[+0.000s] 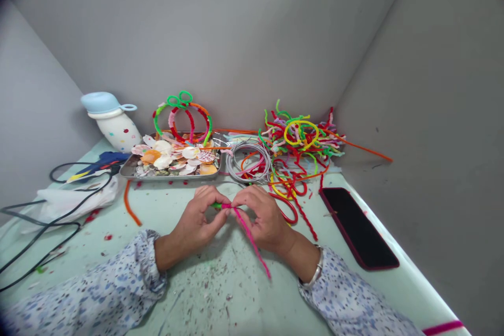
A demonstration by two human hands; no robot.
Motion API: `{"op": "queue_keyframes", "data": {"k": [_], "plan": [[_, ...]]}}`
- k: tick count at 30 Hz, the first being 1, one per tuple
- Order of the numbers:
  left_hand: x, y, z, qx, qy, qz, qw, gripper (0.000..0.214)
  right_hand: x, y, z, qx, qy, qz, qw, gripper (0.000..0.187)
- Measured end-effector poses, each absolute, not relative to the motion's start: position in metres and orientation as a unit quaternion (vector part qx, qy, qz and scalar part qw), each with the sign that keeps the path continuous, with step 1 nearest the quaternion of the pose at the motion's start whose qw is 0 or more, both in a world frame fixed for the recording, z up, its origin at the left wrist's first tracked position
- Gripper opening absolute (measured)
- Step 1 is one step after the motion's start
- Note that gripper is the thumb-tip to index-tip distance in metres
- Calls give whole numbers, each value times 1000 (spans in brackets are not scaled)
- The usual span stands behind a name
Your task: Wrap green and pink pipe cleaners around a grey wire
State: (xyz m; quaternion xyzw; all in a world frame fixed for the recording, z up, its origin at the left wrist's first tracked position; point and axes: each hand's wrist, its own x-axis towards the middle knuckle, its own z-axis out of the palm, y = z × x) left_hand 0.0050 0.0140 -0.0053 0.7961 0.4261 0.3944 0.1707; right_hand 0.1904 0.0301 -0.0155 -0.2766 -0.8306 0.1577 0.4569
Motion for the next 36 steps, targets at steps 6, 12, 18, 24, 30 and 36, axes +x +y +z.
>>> {"op": "queue_keyframes", "data": {"k": [6,12,18,24,30,36], "plan": [[5,14,-5,795,426,395,170,2,191,29,-13,-281,-833,147,454,7],[6,13,-4,797,425,395,168,4,189,29,-12,-296,-828,141,455,3],[7,13,-4,799,423,396,160,4,188,29,-12,-296,-826,165,451,4],[7,13,-3,802,422,394,152,5,188,27,-10,-311,-825,197,428,6],[7,12,-2,804,423,388,155,5,188,26,-12,-328,-817,213,424,5],[5,14,-4,808,414,383,173,6,187,26,-13,-364,-797,234,422,7]]}}
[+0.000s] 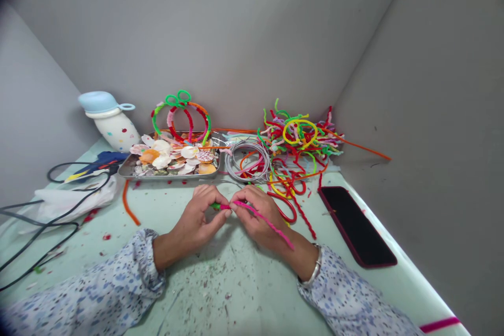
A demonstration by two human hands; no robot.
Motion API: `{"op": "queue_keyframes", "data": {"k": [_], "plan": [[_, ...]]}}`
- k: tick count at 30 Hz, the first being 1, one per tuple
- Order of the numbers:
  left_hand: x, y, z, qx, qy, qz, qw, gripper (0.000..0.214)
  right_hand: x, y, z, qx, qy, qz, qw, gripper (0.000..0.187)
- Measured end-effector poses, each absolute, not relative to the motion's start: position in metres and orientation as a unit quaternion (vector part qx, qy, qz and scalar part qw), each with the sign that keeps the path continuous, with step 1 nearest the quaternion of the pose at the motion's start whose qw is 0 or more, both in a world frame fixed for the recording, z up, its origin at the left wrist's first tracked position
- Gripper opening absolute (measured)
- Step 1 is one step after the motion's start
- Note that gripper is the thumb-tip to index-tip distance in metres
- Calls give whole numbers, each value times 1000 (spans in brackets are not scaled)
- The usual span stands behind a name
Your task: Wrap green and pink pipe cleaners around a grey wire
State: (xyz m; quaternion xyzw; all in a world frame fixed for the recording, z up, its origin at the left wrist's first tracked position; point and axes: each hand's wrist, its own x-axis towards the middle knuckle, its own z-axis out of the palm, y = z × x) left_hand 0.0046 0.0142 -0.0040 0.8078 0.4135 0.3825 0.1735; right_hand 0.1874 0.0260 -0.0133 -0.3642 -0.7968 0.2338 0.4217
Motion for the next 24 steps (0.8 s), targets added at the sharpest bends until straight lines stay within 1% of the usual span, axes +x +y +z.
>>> {"op": "queue_keyframes", "data": {"k": [10,19,24], "plan": [[7,15,-2,806,423,383,157,7,187,26,-10,-350,-808,251,402,8],[5,15,-4,812,406,380,175,3,186,26,-14,-369,-781,266,429,10],[5,15,-4,808,414,382,171,3,185,25,-14,-378,-773,279,426,11]]}}
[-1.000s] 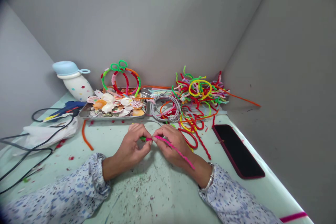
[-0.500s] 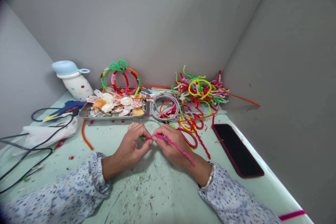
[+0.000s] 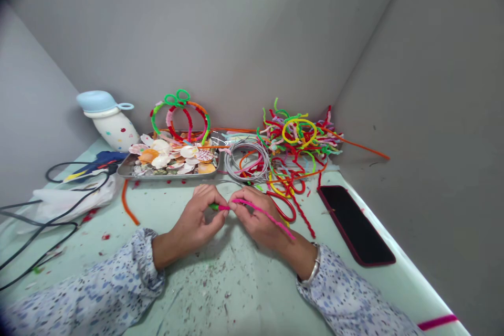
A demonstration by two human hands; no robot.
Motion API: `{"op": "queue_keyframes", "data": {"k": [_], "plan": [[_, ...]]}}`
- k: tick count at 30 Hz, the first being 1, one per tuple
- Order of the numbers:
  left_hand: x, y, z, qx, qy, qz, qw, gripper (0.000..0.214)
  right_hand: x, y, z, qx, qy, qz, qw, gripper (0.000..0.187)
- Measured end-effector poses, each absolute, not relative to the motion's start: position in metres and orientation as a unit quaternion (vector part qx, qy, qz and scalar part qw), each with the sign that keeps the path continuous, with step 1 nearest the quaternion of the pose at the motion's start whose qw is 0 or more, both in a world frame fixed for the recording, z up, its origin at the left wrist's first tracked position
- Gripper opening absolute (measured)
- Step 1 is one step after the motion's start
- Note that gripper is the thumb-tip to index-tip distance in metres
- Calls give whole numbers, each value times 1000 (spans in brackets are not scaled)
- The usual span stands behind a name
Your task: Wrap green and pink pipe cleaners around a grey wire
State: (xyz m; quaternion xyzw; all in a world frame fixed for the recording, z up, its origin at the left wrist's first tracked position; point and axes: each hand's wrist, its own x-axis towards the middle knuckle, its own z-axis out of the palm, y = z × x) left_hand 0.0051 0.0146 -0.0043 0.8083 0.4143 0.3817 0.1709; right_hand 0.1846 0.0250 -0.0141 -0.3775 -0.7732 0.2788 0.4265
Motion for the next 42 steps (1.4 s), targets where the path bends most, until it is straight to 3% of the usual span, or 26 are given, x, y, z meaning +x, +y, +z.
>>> {"op": "queue_keyframes", "data": {"k": [42], "plan": [[5,14,-3,813,409,371,185,7,183,26,-11,-384,-751,317,434,12]]}}
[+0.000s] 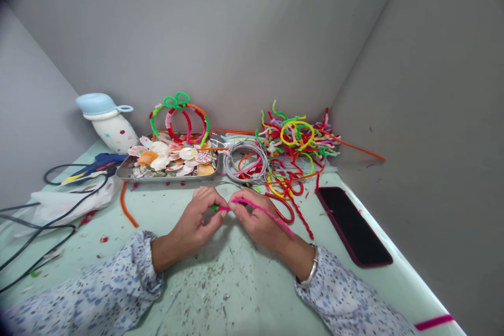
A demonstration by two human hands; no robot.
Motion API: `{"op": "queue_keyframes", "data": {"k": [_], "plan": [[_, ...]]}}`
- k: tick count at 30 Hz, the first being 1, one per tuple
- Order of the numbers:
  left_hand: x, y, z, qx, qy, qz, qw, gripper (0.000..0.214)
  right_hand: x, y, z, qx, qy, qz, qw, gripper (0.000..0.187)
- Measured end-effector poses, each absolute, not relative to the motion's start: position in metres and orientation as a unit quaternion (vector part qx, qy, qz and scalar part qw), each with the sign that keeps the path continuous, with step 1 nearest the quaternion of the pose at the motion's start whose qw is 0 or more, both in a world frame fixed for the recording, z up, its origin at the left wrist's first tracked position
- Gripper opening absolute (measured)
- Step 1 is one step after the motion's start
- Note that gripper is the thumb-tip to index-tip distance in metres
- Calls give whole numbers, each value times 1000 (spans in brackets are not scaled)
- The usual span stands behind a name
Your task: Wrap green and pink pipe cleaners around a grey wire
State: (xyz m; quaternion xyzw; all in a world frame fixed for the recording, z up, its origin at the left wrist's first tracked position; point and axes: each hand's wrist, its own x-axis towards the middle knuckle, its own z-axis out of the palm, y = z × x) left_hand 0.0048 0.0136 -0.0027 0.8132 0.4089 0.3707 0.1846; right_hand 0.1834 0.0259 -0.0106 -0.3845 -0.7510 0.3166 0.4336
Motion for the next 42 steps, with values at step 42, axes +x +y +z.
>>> {"op": "queue_keyframes", "data": {"k": [42], "plan": [[6,1,-1,728,409,512,201,14,188,37,-18,-440,-627,314,560,24]]}}
